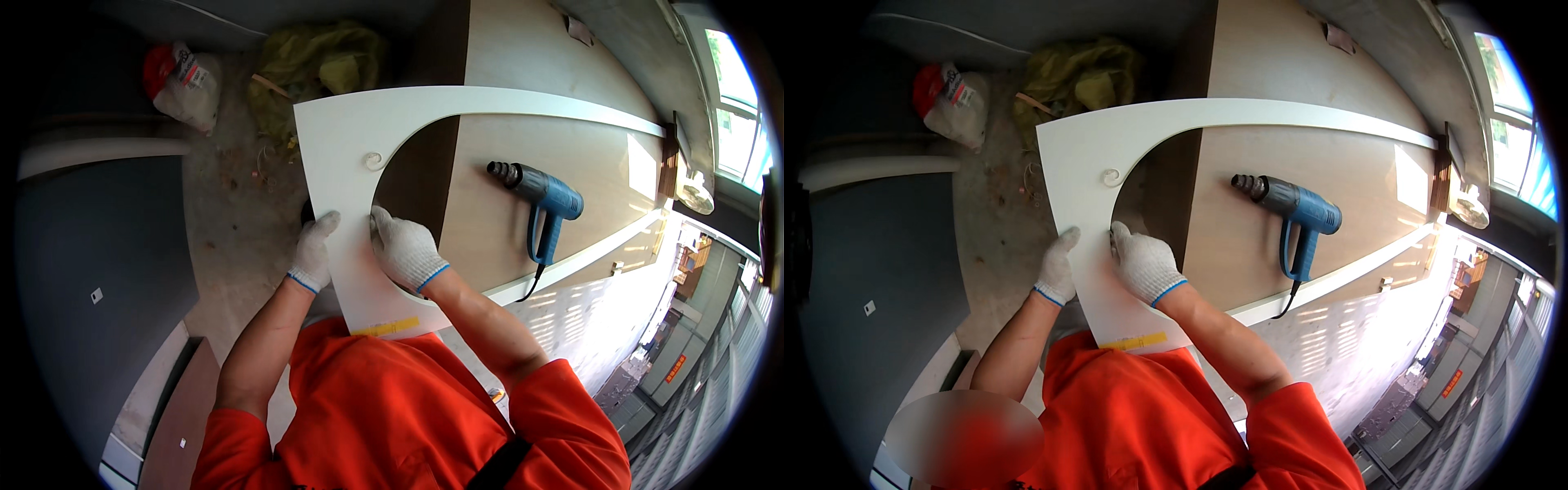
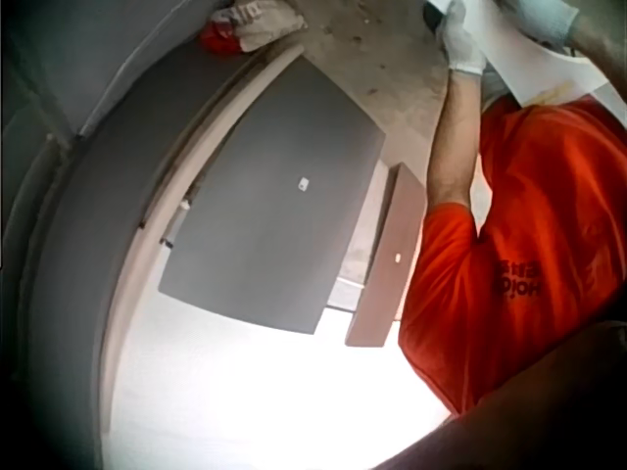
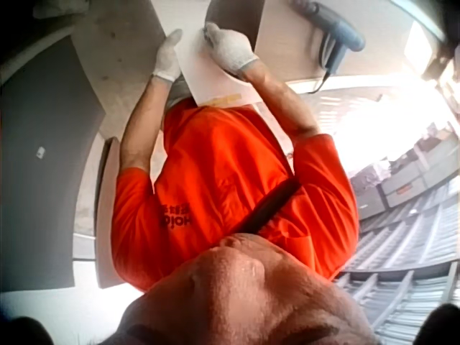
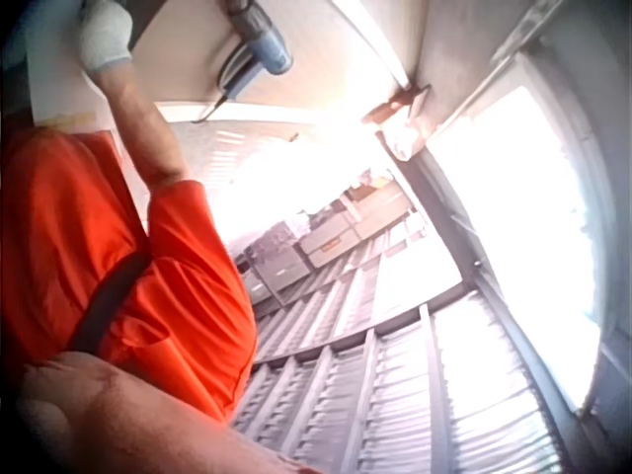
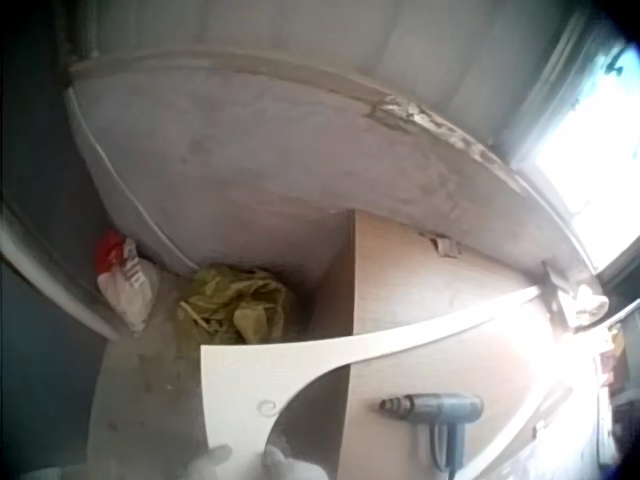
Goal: The person uses a heat gun to warm a white edge band on a large white panel with a circular cutout. They then use a metal scraper to press the band firmly onto the panel's edge, working along the curved and straight sections to ensure adhesion.
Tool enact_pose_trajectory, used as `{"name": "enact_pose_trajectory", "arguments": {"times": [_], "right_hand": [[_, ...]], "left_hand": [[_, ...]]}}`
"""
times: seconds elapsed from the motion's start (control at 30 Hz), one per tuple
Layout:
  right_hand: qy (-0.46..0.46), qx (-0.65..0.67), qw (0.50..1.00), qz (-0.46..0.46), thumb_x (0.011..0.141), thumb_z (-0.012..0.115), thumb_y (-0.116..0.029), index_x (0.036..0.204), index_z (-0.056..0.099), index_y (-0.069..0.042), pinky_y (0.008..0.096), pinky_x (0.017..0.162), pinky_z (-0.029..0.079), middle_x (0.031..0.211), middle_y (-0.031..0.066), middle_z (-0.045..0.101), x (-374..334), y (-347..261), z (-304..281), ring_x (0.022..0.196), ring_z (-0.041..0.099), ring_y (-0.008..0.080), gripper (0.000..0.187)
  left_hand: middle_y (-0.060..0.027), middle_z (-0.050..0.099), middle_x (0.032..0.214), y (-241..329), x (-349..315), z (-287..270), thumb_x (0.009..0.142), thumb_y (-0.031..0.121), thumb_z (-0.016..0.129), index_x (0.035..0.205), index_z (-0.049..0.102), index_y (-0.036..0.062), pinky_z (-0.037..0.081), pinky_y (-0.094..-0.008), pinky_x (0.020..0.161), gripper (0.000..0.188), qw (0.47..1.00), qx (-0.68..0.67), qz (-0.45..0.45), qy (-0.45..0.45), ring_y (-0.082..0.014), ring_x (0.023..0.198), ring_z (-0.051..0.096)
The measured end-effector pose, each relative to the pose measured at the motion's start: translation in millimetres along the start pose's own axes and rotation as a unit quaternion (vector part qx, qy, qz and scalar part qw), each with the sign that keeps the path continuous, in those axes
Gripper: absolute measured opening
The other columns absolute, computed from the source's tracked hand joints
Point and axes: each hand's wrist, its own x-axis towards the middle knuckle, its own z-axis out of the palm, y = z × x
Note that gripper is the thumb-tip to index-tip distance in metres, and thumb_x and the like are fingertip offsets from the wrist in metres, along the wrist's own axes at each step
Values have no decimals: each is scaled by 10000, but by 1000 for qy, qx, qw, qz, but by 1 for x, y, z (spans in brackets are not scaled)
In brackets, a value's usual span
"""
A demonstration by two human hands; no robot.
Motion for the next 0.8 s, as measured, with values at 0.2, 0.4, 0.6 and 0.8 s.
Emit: {"name": "enact_pose_trajectory", "arguments": {"times": [0.2, 0.4, 0.6, 0.8], "right_hand": [[21, -90, 994, -50, 1002, 559, -153, 1296, 595, -36, 545, 670, 578, 829, 205, 734, -24, 1, 11, 745, 734, 404, 318], [-73, -180, 978, -76, 982, 602, -192, 1360, 569, -39, 460, 629, 606, 873, 158, 760, -43, 9, 15, 754, 762, 351, 409], [-18, -155, 986, -52, 985, 611, -175, 1259, 590, -99, 499, 580, 586, 833, 152, 727, -98, 26, 11, 683, 738, 364, 285], [233, -188, 944, 140, 1041, 622, -251, 1383, 612, -54, 535, 696, 593, 1008, 234, 751, -104, 94, -18, 811, 746, 416, 394]], "left_hand": [[-218, 701, 1315, -2, 4, -4, 1012, 473, 670, 1447, 574, -62, 557, -490, 1075, 696, 998, 64, -2, 2, -351, 1188, 698], [-252, 712, 1260, 2, 2, 5, 1001, 543, 662, 1401, 601, -87, 552, -519, 1081, 749, 997, 71, -14, -22, -394, 1152, 714], [-243, 698, 1226, 19, 5, 22, 865, 506, 766, 1457, 549, -80, 547, -539, 1071, 861, 990, 15, -55, -130, -420, 1168, 695], [-187, 669, 1143, 16, 20, 27, 754, 440, 810, 1505, 514, -62, 532, -471, 968, 950, 972, -49, -80, -213, -329, 1022, 669]]}}
